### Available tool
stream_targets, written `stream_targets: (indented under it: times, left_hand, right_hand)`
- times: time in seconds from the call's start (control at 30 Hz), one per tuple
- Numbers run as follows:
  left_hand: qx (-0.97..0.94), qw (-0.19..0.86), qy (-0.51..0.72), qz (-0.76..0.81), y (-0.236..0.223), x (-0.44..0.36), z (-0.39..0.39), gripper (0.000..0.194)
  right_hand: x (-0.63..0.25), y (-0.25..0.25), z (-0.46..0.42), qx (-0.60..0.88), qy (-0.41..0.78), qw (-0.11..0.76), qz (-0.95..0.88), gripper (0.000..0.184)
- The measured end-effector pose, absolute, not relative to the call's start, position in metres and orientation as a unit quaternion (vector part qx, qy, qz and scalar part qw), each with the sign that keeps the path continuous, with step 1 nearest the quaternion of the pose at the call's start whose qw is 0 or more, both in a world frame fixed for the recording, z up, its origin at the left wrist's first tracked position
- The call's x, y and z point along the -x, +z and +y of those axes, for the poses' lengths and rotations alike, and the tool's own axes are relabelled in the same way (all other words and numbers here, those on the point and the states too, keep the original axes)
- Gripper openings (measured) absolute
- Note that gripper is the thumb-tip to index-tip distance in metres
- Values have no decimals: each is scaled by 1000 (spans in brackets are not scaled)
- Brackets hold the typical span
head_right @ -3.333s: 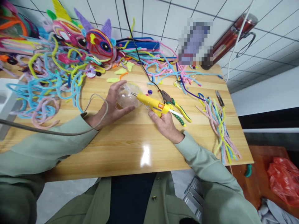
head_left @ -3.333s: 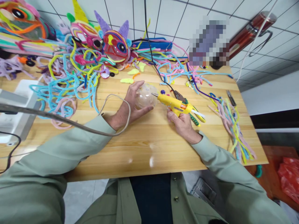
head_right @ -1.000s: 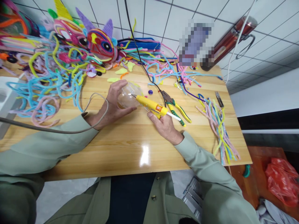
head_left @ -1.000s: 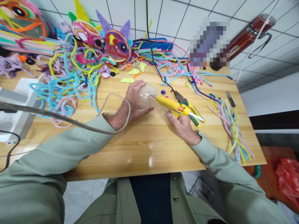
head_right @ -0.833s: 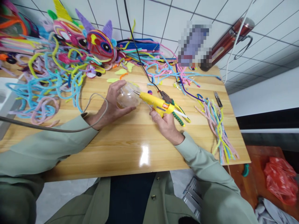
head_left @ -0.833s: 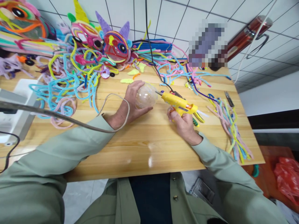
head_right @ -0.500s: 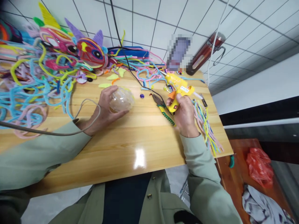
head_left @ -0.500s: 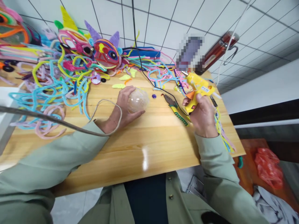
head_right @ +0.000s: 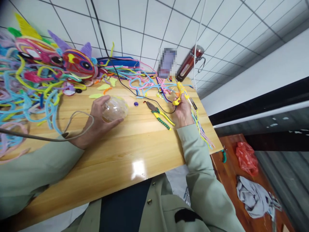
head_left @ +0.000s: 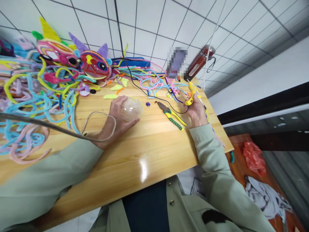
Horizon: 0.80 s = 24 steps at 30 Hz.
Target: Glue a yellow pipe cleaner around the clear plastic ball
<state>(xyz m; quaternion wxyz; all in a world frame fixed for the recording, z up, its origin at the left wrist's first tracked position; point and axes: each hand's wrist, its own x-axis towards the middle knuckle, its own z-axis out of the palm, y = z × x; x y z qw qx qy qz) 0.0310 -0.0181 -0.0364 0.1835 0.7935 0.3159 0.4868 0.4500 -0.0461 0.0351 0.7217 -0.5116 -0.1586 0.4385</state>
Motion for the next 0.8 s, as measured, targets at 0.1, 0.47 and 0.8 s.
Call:
stream_targets:
  times: [0.1, 0.47, 0.8]
  left_hand:
    - [-791, 177, 486, 326, -36, -31, -17, 92]
    - [-794, 172, 498, 303, -41, -30, -12, 96]
    - [-793, 167, 510, 290, -49, -34, -8, 98]
  right_hand:
    - [-455, 41, -38, 515, 448, 720, -126, 17]
    - [-438, 55, -70, 528, 482, 687, -129, 7]
    - [-416, 50, -114, 568, 509, 628, -156, 11]
